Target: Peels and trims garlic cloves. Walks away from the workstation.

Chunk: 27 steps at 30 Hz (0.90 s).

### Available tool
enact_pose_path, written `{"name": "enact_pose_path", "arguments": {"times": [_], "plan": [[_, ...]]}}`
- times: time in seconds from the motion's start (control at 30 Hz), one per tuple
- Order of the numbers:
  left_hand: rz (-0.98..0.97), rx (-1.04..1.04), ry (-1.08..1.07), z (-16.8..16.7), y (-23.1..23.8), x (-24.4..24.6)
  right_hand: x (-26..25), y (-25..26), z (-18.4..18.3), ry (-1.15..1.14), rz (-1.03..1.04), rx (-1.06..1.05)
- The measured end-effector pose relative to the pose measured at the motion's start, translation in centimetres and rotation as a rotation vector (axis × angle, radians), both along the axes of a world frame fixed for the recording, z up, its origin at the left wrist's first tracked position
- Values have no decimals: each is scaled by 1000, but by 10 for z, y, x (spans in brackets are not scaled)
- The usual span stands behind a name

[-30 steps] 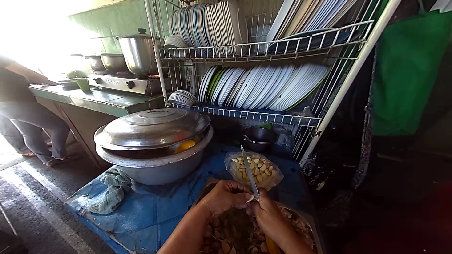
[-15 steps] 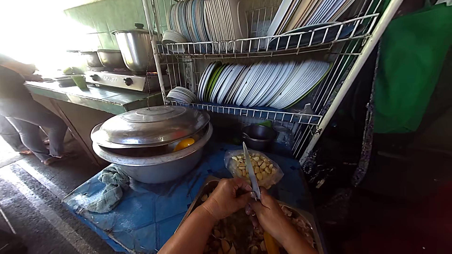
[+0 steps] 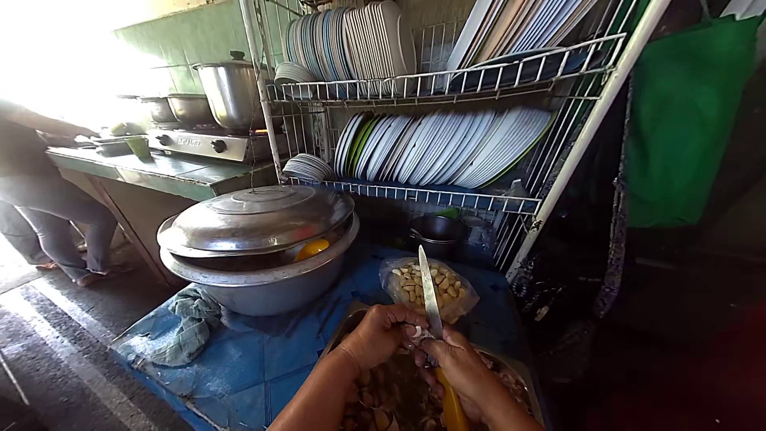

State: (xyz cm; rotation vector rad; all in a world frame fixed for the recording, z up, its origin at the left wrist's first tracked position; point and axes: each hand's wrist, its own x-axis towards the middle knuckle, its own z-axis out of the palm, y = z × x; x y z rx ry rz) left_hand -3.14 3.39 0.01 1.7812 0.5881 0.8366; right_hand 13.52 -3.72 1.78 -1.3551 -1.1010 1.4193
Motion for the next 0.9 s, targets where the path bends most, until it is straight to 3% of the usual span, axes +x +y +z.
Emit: {"name": "enact_pose_path", "arguments": {"times": [0.13,0.37,0.63,0.9], "plan": [[52,-112,55,7,-4,3,0,3,-3,-38,-39,20],[49,-177,-79,0,-3,6,-1,1,-2,21,-88,-3],[-26,-165,-20,3,-4,4,-1,6,-7,-250,-25,107],[22,-157,-55,2,-2,3,0,4,-9,-94,-75,84]]}}
